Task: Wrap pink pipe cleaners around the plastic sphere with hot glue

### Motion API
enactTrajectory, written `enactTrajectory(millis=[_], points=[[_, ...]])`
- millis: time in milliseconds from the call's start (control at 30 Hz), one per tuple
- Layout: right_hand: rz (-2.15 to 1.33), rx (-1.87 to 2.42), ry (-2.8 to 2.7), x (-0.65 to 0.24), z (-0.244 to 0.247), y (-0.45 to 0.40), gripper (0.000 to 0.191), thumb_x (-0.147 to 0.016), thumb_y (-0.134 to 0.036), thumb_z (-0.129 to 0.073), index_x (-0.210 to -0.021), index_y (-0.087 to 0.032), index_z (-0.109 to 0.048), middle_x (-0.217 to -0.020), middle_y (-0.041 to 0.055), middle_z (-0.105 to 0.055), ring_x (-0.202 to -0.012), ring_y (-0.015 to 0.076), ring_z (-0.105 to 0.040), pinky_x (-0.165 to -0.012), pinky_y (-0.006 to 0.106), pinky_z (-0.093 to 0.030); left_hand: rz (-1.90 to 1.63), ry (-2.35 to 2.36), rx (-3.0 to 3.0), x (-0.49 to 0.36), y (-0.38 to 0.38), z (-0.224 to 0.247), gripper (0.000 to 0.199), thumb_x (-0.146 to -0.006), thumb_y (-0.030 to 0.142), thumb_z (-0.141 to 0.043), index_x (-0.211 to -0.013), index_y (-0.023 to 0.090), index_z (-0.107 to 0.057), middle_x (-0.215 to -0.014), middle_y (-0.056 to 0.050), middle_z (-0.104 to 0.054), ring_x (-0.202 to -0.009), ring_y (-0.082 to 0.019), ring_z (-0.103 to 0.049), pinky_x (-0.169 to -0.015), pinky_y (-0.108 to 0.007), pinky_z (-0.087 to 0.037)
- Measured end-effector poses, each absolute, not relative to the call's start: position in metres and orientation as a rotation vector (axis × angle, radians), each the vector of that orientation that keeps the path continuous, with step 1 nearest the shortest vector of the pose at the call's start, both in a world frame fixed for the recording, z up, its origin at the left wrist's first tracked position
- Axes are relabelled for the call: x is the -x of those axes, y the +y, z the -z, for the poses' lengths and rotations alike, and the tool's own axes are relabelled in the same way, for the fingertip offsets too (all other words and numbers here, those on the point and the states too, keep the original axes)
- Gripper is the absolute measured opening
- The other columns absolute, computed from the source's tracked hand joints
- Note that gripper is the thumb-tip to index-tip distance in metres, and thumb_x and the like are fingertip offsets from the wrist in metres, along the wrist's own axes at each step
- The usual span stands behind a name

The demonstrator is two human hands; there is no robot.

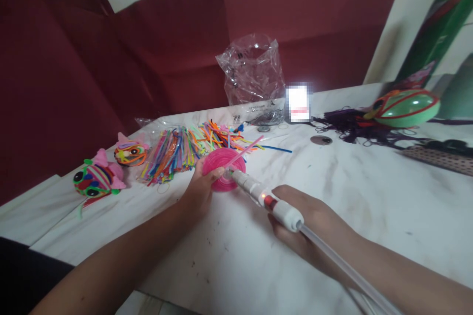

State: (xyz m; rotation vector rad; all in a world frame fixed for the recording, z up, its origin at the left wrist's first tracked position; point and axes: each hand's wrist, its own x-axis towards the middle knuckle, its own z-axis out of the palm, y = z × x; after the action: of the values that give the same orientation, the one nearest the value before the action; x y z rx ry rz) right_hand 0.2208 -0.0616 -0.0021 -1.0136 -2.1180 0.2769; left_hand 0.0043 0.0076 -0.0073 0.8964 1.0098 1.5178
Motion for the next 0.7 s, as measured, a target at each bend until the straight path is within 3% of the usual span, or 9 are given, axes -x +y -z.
enactTrajectory(millis=[333,567,700], points=[[-0.270,1.017,-2.067,-0.2182,0.0010,-0.0625,0.018,-0.085,-0.025,-0.048,-0.069,-0.025,-0.041,-0.058,-0.0055,-0.046,-0.044,0.0101,-0.047,-0.039,0.021,-0.038,-1.489,1.029,-0.909,-0.0061,0.0053,0.0045,0.072,-0.052,0.024,-0.083,-0.114,0.022,-0.046,-0.098,-0.005,-0.065,-0.084,-0.019,-0.063,-0.077,-0.032,-0.050],[-0.248,0.954,-2.117,-0.2214,0.0035,-0.0587,0.007,-0.083,-0.021,-0.049,-0.077,-0.025,-0.050,-0.065,-0.0030,-0.055,-0.050,0.0122,-0.056,-0.049,0.023,-0.046,-1.520,1.014,-0.904,-0.0051,0.0070,0.0067,0.071,-0.052,0.023,-0.083,-0.113,0.021,-0.046,-0.097,-0.004,-0.065,-0.082,-0.018,-0.062,-0.075,-0.030,-0.050],[-0.163,0.977,-2.111,-0.2190,0.0041,-0.0613,0.011,-0.081,-0.021,-0.049,-0.071,-0.026,-0.046,-0.061,-0.0038,-0.054,-0.045,0.0106,-0.052,-0.042,0.021,-0.041,-1.519,0.997,-0.904,-0.0045,0.0069,0.0059,0.071,-0.053,0.025,-0.082,-0.113,0.022,-0.045,-0.098,-0.005,-0.065,-0.082,-0.018,-0.063,-0.075,-0.031,-0.051]])
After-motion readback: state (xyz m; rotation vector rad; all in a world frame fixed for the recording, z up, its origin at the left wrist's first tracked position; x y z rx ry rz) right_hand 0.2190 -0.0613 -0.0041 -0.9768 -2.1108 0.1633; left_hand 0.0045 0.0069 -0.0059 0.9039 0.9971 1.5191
